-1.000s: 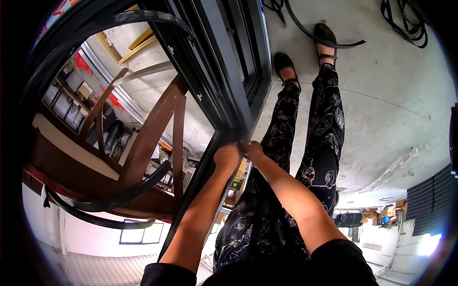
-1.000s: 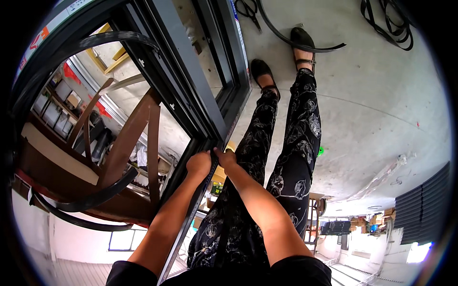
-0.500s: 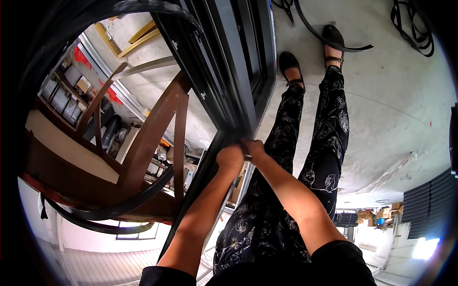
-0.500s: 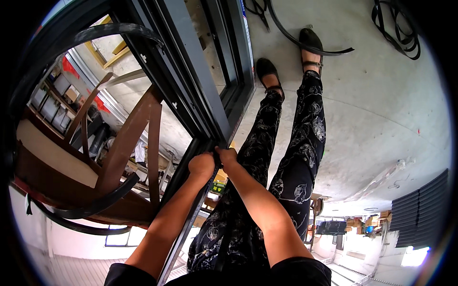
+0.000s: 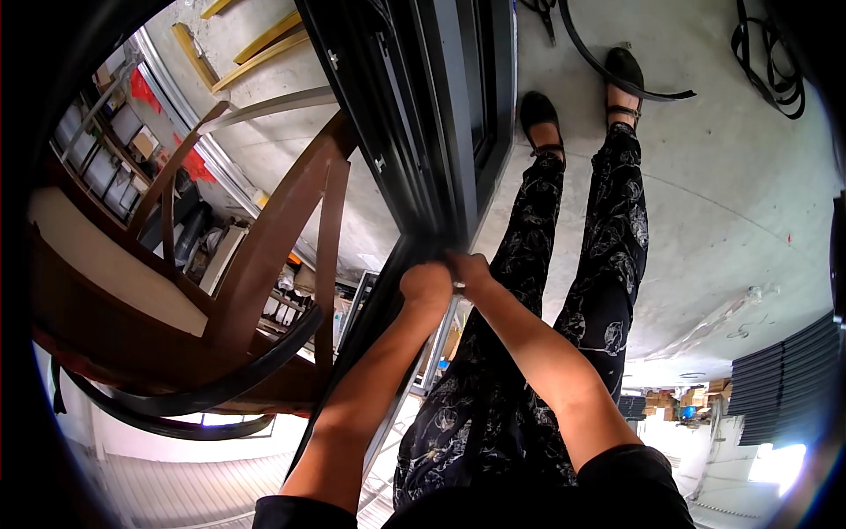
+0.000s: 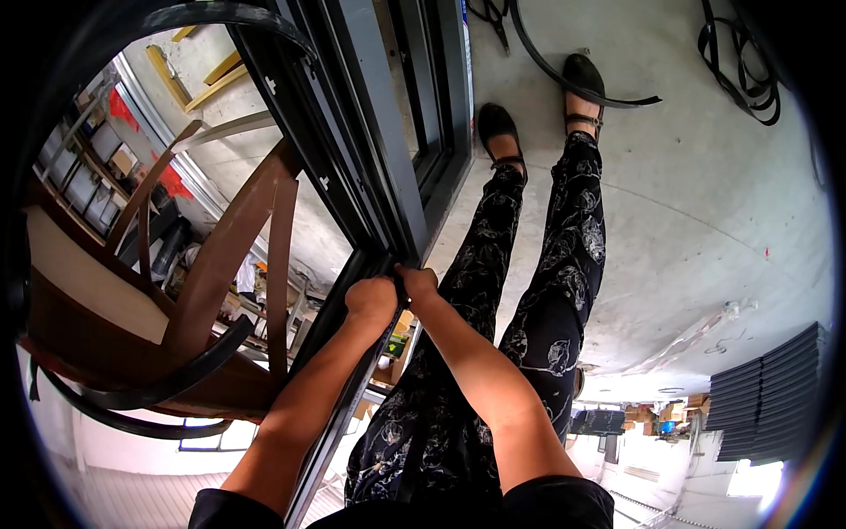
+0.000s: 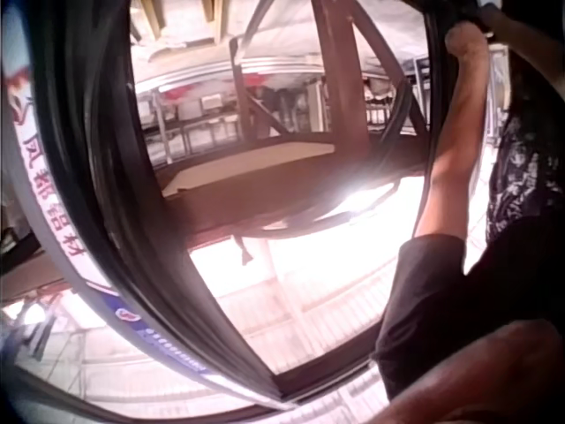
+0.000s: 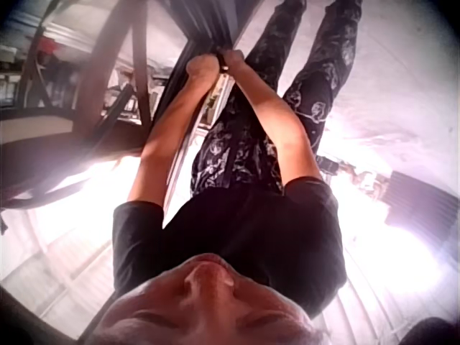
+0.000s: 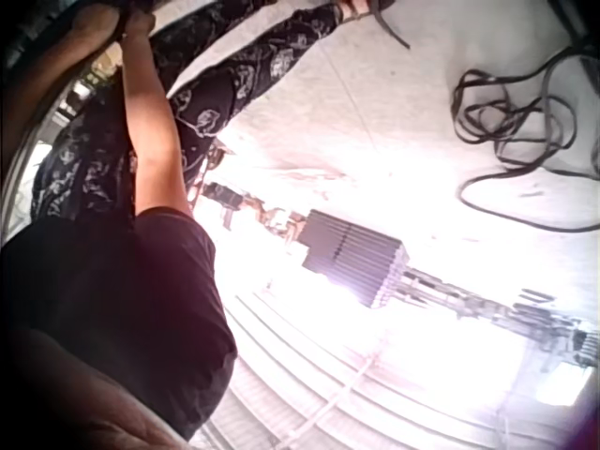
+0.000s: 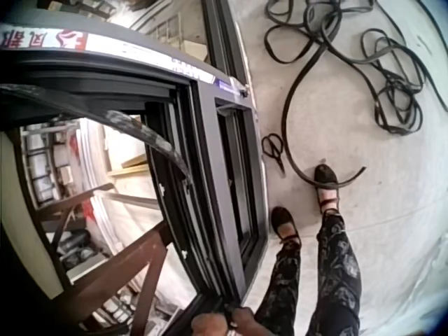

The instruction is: The person installs a rubber seal into a window frame, pressing the seal into the grooves of the frame and cutting the rubber strip with shears.

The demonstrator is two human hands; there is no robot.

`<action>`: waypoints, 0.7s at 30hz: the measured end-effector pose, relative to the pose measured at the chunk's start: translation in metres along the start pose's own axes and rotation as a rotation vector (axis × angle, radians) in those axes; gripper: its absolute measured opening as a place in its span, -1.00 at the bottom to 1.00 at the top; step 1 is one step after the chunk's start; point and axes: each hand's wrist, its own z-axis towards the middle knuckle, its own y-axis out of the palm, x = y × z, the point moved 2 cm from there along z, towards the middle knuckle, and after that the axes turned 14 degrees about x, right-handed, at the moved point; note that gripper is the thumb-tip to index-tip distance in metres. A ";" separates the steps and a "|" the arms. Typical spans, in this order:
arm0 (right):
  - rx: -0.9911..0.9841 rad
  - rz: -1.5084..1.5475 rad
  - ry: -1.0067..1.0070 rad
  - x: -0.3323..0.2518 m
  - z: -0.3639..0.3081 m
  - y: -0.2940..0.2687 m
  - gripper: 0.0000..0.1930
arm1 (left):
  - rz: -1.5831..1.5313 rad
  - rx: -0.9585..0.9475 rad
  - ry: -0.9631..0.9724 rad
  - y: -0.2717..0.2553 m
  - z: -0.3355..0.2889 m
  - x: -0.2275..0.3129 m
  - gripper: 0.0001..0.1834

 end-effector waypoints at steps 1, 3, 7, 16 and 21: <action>0.012 0.001 -0.003 0.001 0.003 0.000 -0.69 | 0.001 -0.019 0.009 -0.003 0.001 0.002 -0.69; 0.054 -0.028 -0.051 0.003 0.007 0.000 -0.68 | 0.004 -0.058 0.025 -0.008 0.001 0.005 -0.68; 0.175 -0.088 -0.108 0.011 0.028 0.002 -0.66 | 0.040 -0.069 0.002 -0.007 0.004 0.009 -0.67; 0.102 0.064 -0.060 0.008 0.003 0.004 -0.56 | 0.092 -0.057 -0.050 -0.003 0.004 0.006 -0.76; 0.341 -0.306 -0.422 0.018 0.045 0.006 -0.50 | 0.133 -0.006 0.061 -0.009 0.003 0.011 -0.73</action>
